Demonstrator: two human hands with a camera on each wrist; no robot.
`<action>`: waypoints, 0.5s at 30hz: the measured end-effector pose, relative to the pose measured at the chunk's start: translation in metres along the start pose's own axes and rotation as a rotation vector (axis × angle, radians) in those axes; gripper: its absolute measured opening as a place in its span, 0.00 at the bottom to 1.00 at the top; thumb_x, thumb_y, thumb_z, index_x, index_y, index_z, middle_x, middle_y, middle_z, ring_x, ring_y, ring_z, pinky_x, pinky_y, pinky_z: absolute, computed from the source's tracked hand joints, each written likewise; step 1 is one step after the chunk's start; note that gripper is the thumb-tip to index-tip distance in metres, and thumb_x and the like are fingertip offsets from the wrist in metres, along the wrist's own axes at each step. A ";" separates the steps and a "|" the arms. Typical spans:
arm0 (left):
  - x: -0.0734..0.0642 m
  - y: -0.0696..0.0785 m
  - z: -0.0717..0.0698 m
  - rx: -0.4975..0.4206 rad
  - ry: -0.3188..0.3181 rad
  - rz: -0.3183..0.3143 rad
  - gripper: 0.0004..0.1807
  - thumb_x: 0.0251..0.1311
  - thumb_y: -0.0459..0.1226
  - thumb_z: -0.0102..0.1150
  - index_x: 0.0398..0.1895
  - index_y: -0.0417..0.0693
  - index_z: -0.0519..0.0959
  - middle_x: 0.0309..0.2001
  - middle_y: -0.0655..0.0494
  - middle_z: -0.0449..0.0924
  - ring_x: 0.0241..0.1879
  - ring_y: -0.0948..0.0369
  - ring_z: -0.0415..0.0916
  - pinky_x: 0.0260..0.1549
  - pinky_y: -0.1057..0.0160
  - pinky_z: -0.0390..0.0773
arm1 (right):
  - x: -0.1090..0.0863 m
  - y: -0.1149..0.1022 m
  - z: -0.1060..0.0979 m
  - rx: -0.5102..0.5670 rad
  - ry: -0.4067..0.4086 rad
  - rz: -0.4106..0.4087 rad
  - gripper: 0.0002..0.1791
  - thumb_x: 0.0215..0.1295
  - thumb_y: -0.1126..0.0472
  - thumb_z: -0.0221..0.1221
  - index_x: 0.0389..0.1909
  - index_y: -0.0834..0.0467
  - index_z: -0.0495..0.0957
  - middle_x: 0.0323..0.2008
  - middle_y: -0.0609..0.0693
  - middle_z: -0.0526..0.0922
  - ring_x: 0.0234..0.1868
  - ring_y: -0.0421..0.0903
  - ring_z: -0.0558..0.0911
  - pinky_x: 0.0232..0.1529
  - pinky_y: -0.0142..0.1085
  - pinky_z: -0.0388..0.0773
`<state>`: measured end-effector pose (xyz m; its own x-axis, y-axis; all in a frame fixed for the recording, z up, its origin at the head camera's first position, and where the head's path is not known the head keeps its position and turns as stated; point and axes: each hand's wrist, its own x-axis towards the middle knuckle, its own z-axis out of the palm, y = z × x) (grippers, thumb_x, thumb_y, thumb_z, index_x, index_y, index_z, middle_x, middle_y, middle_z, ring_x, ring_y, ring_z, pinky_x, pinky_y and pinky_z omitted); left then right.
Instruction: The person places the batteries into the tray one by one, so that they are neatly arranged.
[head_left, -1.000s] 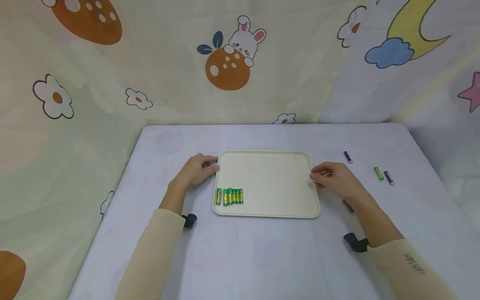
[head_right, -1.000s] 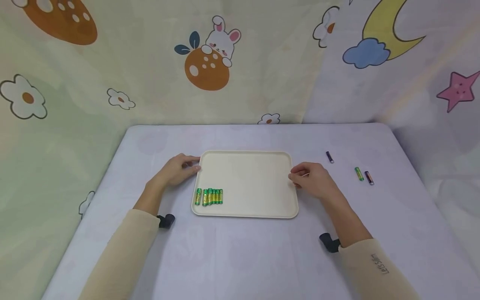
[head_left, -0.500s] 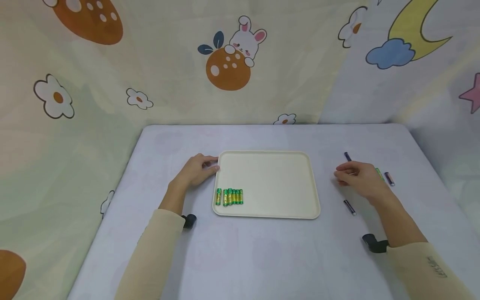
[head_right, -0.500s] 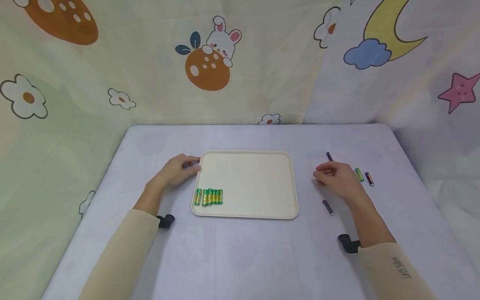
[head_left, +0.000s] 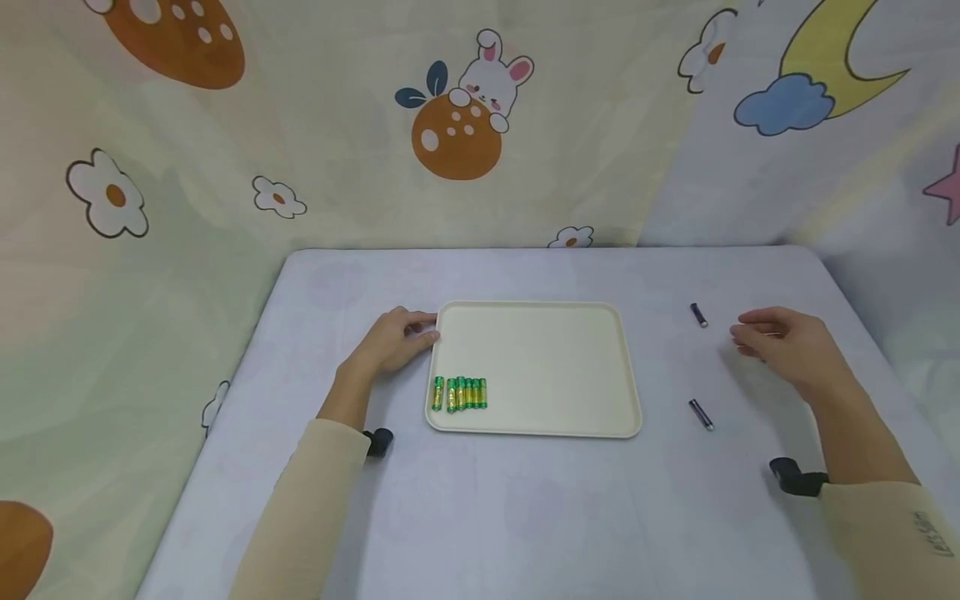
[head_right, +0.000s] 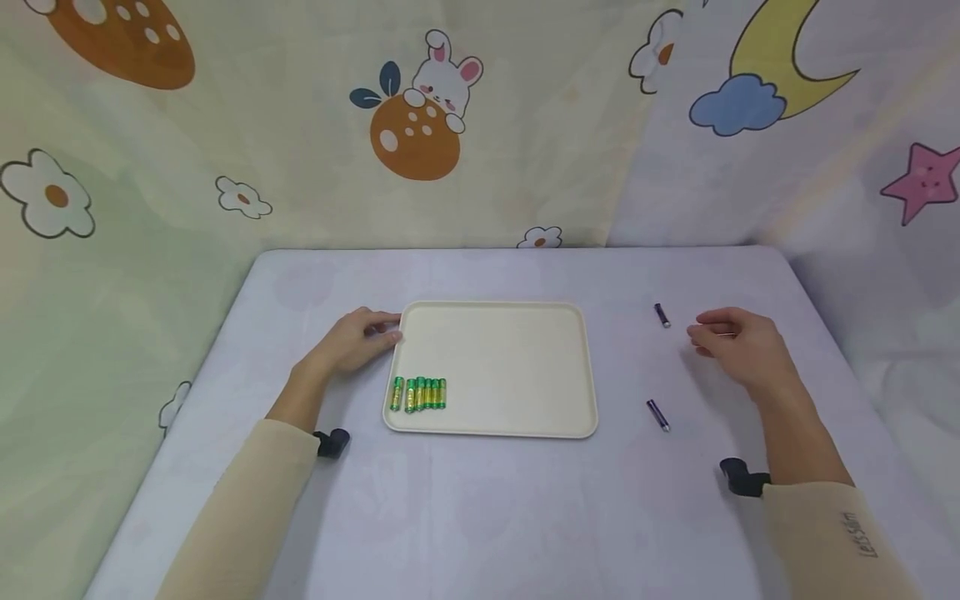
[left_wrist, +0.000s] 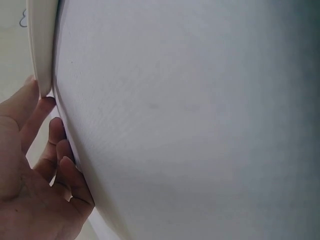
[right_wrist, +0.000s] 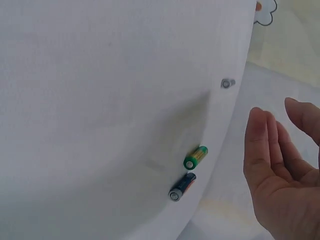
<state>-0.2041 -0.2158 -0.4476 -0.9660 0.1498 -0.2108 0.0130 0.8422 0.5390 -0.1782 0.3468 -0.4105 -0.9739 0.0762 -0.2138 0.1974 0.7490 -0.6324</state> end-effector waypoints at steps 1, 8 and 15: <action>0.000 0.000 0.000 0.000 0.001 0.003 0.27 0.72 0.53 0.58 0.72 0.58 0.75 0.55 0.49 0.76 0.56 0.50 0.72 0.59 0.47 0.73 | 0.000 0.003 -0.002 -0.015 0.010 0.017 0.38 0.74 0.37 0.54 0.68 0.66 0.70 0.59 0.68 0.80 0.35 0.24 0.81 0.38 0.27 0.77; 0.002 -0.002 0.002 0.000 0.003 0.003 0.27 0.72 0.53 0.58 0.71 0.58 0.75 0.54 0.49 0.76 0.54 0.51 0.71 0.57 0.48 0.74 | -0.006 0.014 -0.014 -0.031 0.013 0.130 0.44 0.75 0.35 0.50 0.72 0.70 0.63 0.65 0.75 0.70 0.59 0.68 0.73 0.50 0.60 0.74; 0.001 0.000 0.001 0.002 -0.009 -0.010 0.27 0.72 0.52 0.58 0.72 0.58 0.75 0.54 0.49 0.76 0.55 0.51 0.71 0.59 0.47 0.73 | -0.004 0.019 -0.017 -0.056 0.011 0.178 0.42 0.76 0.39 0.49 0.72 0.71 0.61 0.65 0.75 0.67 0.58 0.71 0.71 0.48 0.62 0.74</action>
<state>-0.2047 -0.2147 -0.4486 -0.9638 0.1461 -0.2230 0.0042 0.8448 0.5351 -0.1724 0.3721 -0.4087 -0.9254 0.2181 -0.3101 0.3607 0.7583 -0.5431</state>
